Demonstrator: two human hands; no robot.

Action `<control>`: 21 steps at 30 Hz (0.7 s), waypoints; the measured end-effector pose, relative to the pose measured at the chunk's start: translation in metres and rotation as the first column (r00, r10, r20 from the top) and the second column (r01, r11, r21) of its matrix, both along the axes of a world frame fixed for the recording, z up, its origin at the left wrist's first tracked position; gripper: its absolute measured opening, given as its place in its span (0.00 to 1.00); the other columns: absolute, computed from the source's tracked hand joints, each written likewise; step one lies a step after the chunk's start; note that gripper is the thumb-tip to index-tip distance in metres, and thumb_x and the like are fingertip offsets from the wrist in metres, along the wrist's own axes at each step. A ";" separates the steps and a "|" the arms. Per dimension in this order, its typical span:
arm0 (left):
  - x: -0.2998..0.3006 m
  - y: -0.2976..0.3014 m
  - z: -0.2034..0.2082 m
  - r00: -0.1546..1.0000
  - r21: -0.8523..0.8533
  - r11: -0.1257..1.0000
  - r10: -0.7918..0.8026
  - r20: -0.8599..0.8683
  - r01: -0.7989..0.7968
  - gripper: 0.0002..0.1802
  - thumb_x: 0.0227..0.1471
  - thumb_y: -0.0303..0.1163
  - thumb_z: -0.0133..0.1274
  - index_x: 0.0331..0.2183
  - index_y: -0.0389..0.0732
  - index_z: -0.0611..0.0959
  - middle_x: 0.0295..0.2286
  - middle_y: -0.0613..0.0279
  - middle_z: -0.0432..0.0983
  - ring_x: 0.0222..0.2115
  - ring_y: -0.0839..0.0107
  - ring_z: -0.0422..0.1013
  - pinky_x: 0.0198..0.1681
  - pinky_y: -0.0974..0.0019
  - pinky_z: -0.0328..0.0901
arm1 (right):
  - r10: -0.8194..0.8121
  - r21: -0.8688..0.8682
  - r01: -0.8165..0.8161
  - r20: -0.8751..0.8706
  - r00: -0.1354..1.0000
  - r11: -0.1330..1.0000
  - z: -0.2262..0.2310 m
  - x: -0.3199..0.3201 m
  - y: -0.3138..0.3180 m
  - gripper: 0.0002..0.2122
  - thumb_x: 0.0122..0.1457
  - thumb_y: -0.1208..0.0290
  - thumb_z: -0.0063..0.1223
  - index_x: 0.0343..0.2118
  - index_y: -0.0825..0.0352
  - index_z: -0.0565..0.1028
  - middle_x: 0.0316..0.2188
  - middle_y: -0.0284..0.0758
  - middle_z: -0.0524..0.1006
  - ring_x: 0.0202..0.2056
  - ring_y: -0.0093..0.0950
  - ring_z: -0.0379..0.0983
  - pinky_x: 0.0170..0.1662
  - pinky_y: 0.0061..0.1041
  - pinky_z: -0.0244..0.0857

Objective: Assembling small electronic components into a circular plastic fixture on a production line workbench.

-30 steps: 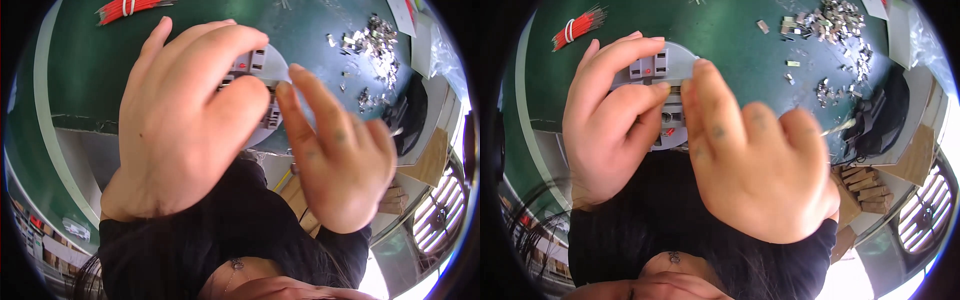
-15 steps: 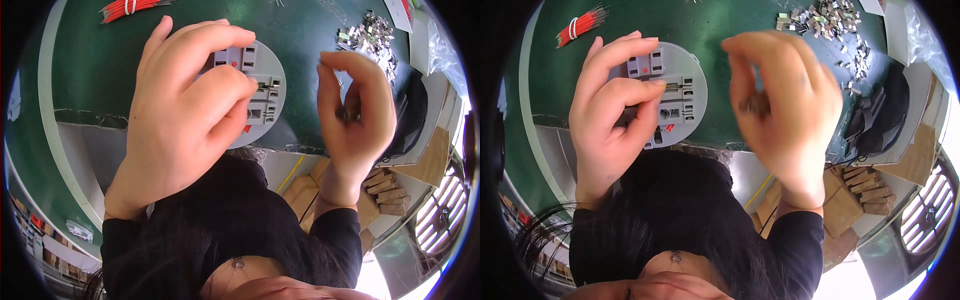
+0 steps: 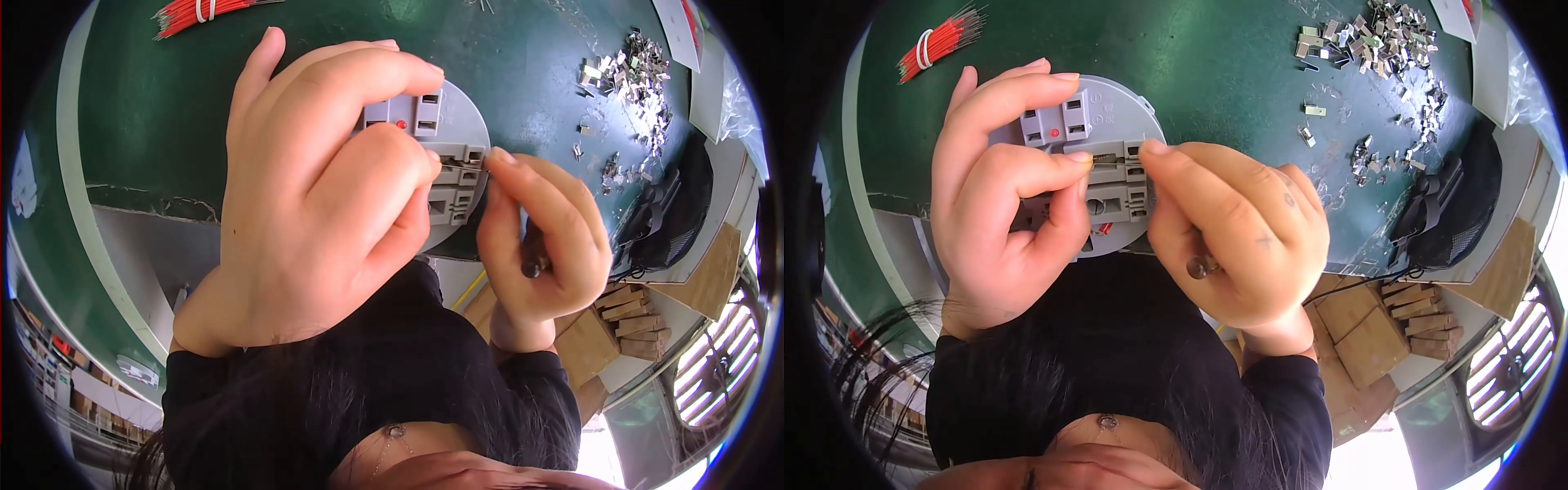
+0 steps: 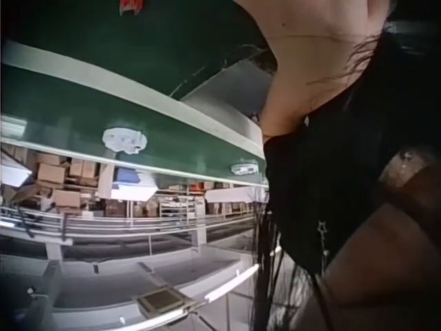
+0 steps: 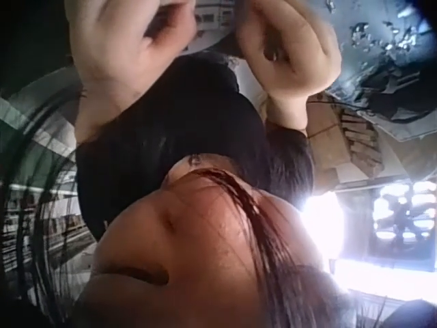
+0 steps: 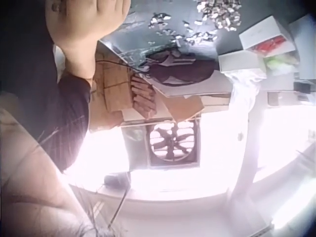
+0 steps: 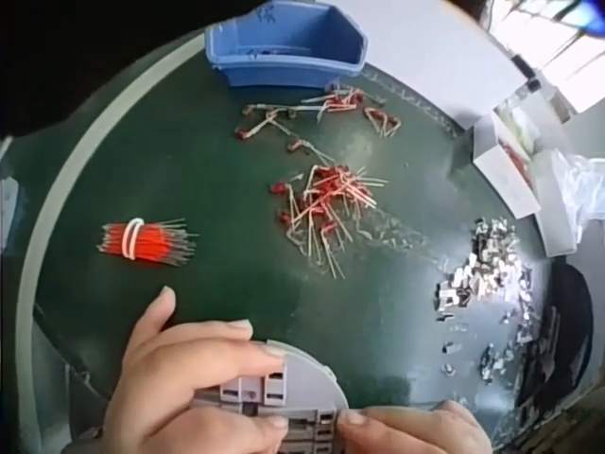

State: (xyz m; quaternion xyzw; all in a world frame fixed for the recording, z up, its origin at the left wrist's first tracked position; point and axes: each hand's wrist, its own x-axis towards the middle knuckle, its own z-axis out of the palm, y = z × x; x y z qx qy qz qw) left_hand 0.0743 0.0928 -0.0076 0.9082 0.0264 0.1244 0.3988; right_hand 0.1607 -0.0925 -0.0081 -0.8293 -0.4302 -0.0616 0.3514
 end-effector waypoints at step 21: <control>-0.001 -0.002 -0.002 1.000 0.010 1.000 -0.015 0.020 0.014 0.12 0.41 0.19 0.61 0.29 0.44 0.78 0.48 0.53 0.77 0.50 0.52 0.74 0.63 0.41 0.52 | -0.170 -0.024 0.175 -0.403 0.900 0.984 0.011 -0.007 -0.003 0.10 0.44 0.84 0.64 0.31 0.67 0.77 0.28 0.35 0.79 0.25 0.28 0.72 0.29 0.22 0.64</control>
